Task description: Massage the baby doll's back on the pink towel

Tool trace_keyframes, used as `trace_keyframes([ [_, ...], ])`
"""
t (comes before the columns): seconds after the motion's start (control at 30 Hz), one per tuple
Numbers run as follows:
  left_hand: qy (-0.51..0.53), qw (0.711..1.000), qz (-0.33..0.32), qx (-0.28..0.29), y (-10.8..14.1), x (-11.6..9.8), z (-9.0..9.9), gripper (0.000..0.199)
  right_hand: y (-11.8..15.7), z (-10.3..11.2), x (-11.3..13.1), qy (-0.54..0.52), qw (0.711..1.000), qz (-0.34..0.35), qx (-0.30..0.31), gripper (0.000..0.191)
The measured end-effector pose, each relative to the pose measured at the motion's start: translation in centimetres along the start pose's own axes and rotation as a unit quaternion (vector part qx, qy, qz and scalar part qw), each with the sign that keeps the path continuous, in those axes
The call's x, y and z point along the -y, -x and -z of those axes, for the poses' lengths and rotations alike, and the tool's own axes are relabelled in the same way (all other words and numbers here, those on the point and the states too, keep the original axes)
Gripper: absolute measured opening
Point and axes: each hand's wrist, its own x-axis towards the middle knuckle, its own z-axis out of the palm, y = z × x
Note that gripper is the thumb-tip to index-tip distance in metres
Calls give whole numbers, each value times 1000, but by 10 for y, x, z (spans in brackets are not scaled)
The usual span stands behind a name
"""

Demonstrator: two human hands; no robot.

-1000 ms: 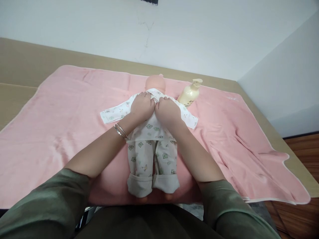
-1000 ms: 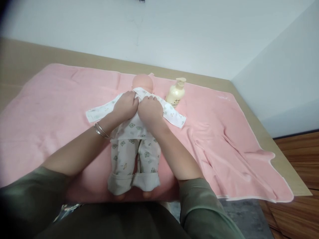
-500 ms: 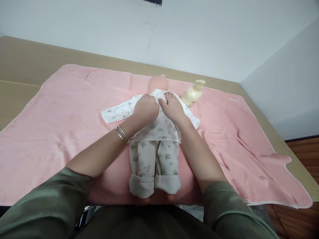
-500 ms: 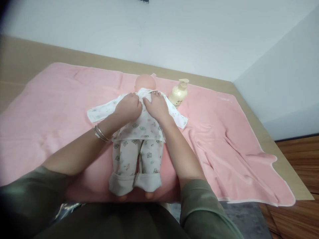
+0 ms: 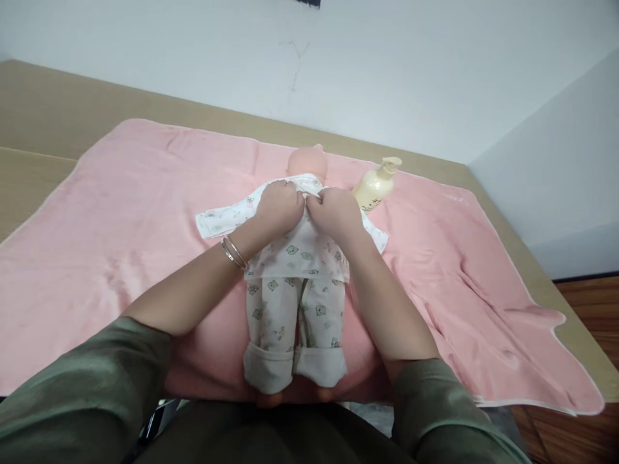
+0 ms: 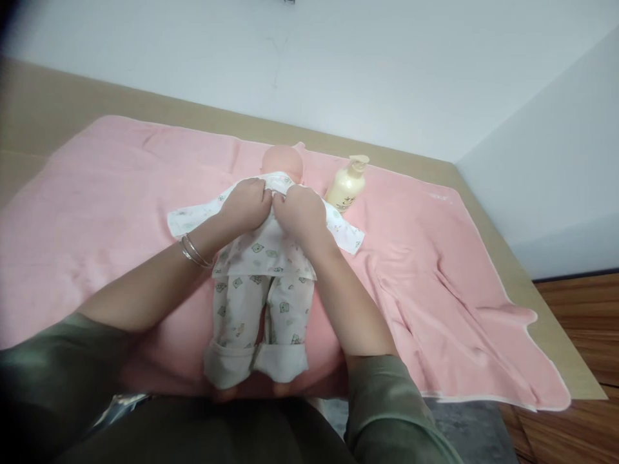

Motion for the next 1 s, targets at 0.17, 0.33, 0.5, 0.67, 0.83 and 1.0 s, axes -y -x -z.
trace_keyframes([
  [0.17, -31, 999, -12, -10, 16, -18, 5, 30, -20, -10, -21, -50, 999, 16, 3, 40],
  [0.33, -2, 1000, 2, -15, 14, -16, 5, 31, -15, -14, -13, 25, 999, 29, -2, 47],
  [0.5, 105, 994, 41, 12, -4, 6, 3, 33, 11, 6, 10, 67, 995, 39, 66, 42],
  [0.67, 121, 991, 55, 0, -7, 11, -4, 39, -2, -4, -1, -25, 998, 33, 42, 42],
  [0.83, 99, 993, 62, -13, -7, 9, -11, 49, -32, -36, -24, -76, 997, 10, -6, 60],
  [1.0, 78, 995, 61, 9, -2, 4, -4, 49, -34, -40, -26, -82, 997, 6, -4, 66],
])
